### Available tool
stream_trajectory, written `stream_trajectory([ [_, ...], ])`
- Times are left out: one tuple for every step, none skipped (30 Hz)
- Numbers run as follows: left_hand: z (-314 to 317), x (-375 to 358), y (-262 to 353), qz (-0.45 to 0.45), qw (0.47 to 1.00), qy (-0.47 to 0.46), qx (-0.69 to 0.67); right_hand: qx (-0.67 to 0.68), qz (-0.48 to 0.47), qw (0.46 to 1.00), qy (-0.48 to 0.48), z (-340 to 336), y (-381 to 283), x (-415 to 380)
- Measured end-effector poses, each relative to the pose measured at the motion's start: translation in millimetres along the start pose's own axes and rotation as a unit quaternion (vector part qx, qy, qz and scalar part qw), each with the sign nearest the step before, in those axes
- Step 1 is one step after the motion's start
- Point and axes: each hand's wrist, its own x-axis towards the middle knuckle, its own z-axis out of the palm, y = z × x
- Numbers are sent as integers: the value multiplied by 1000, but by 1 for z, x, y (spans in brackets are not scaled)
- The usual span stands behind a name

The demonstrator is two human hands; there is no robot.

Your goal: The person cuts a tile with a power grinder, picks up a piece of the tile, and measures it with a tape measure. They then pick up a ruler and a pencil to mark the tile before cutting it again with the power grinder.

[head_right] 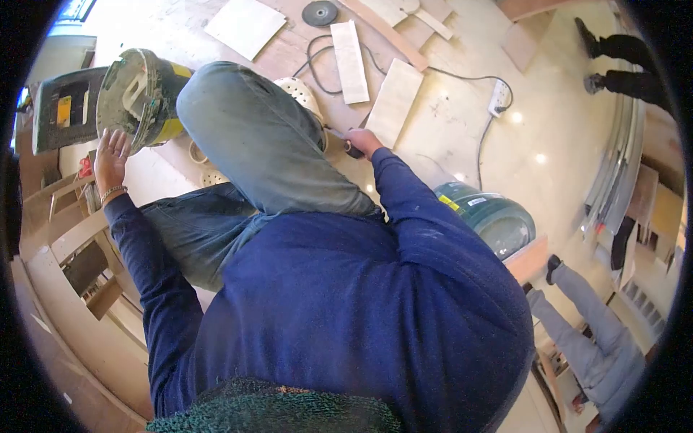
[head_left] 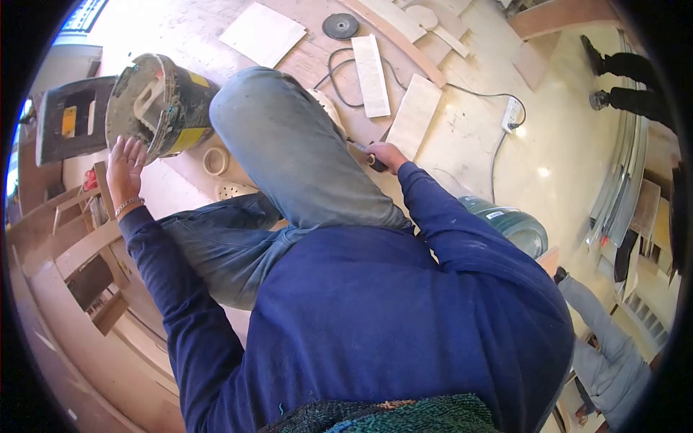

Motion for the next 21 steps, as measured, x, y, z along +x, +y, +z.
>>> stream_trajectory([
  [-16, 9, -7, 4, 999, -44, -23, -141, -109, 983, -42, -2, -8, 4],
  [-25, 18, -15, 6, 994, -93, -51, -283, -209, 933, -82, -8, -16, 5],
  [-28, 21, -18, 2, 993, -102, -54, -68, -4, 986, -150, -3, -30, 6],
  [-29, 24, -18, -3, 992, -115, -58, -299, -277, 909, -86, -2, -24, 16],
  [-30, 30, -21, -4, 993, -109, -55, -272, -187, 934, -135, -2, -36, 23],
  [-27, 34, -22, -4, 994, -100, -50, -374, -333, 860, -96, 4, -21, 42],
  [-23, 34, -22, -7, 995, -88, -35, -375, -329, 863, -83, 9, -27, 50],
  [-18, 35, -20, -10, 997, -72, -18, -373, -328, 865, -73, 15, -37, 52],
  [1, 23, -13, -21, 999, -33, 3, -377, -322, 866, -71, 17, -48, 50],
  [3, 28, -17, -22, 999, -35, 1, -311, -217, 924, -53, 21, -61, 51],
  [0, 32, -20, -18, 998, -54, -5, -238, -114, 964, -38, 25, -74, 52],
  [-8, 35, -21, -11, 997, -70, -8, -235, -121, 964, -43, 23, -73, 56],
  [-12, 39, -24, -15, 997, -77, -21, -233, -133, 962, -50, 16, -64, 61],
  [-25, 47, -30, 0, 992, -121, -36, -230, -147, 960, -60, 11, -59, 64],
  [-12, 30, -24, -7, 996, -84, -31, -73, -33, 997, 0, 8, -58, 62],
  [-10, 26, -23, -7, 997, -73, -26, -164, -95, 977, 101, 5, -37, 69],
  [-10, 24, -25, -3, 997, -68, -30, -41, 16, 969, 245, 3, -35, 70],
  [-7, 18, -23, 6, 998, -63, -25, 8, 104, 954, 282, -12, -42, 66],
  [-6, 14, -22, 7, 998, -54, -29, -23, 144, 928, 344, -24, -30, 74],
  [-5, 13, -23, 7, 998, -47, -33, -64, 131, 911, 386, -38, -29, 69],
  [-3, 10, -23, 6, 999, -32, -22, -102, 138, 896, 409, -50, -22, 66],
])
